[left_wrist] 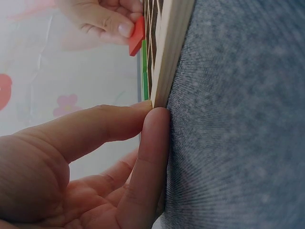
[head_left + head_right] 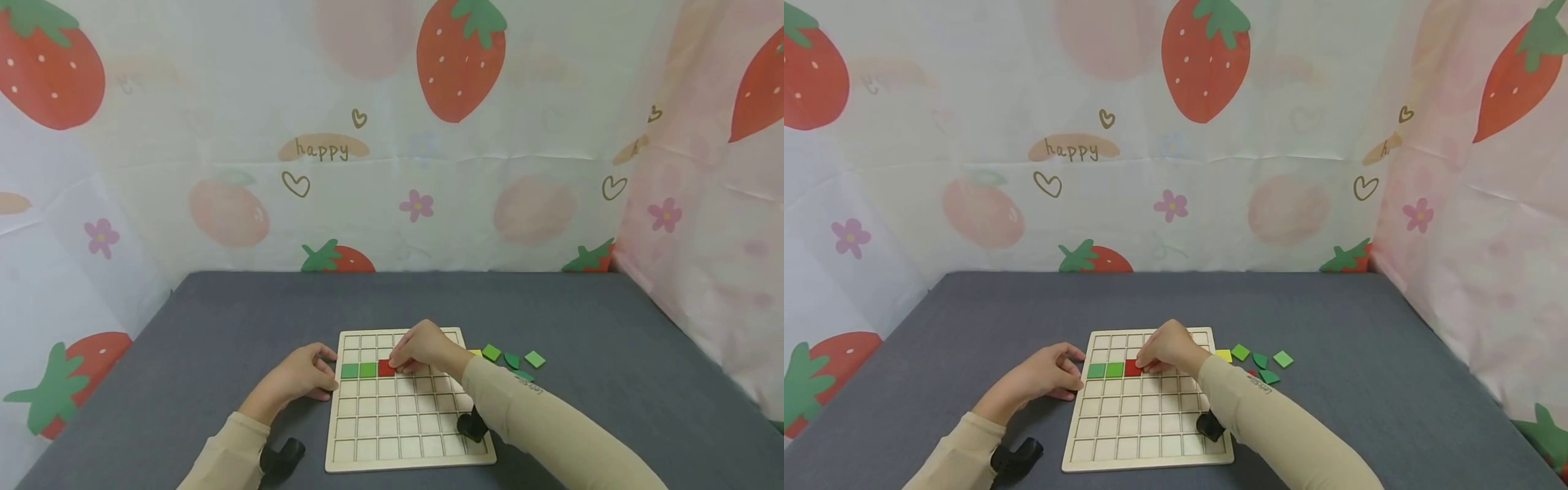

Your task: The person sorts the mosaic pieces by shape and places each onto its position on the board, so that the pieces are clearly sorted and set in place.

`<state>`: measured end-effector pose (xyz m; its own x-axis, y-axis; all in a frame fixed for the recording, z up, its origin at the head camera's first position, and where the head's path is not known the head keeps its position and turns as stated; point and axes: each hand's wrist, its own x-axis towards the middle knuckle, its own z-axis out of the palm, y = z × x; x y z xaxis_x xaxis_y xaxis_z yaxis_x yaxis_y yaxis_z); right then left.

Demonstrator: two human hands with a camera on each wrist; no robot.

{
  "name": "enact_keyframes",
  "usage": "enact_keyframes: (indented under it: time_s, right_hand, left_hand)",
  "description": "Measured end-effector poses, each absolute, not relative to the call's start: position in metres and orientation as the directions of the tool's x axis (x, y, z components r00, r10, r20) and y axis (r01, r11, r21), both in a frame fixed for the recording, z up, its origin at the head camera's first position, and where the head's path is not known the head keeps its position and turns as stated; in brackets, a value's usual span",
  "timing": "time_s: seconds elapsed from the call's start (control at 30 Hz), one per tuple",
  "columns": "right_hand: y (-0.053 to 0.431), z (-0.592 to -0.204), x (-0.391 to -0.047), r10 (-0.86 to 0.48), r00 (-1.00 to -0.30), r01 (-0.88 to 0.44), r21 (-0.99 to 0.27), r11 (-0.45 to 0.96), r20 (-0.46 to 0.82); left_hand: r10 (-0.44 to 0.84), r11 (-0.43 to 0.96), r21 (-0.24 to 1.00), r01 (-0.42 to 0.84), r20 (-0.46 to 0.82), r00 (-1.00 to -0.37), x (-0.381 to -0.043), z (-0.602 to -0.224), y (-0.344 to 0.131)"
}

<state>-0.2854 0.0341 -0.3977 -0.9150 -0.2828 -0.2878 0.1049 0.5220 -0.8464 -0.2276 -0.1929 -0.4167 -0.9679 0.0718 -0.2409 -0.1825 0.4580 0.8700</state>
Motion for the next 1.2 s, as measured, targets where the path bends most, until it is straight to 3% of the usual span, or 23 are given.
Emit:
enact_keyframes:
  time_s: [0.83, 1.2]
  right_hand:
    - [0.029, -0.394, -0.284, -0.325, -0.907, 0.028, -0.809, 0.588, -0.268]
    - [0.065, -0.384, -0.284, -0.365, -0.894, 0.057, -0.875, 0.482, -0.259]
  left_hand:
    - [0.073, 0.461, 0.870, -0.176, -0.235, -0.969, -0.227, -0.416, -0.194]
    - [0.068, 0.457, 0.870, -0.184, -0.240, -0.968, -0.226, -0.414, -0.193]
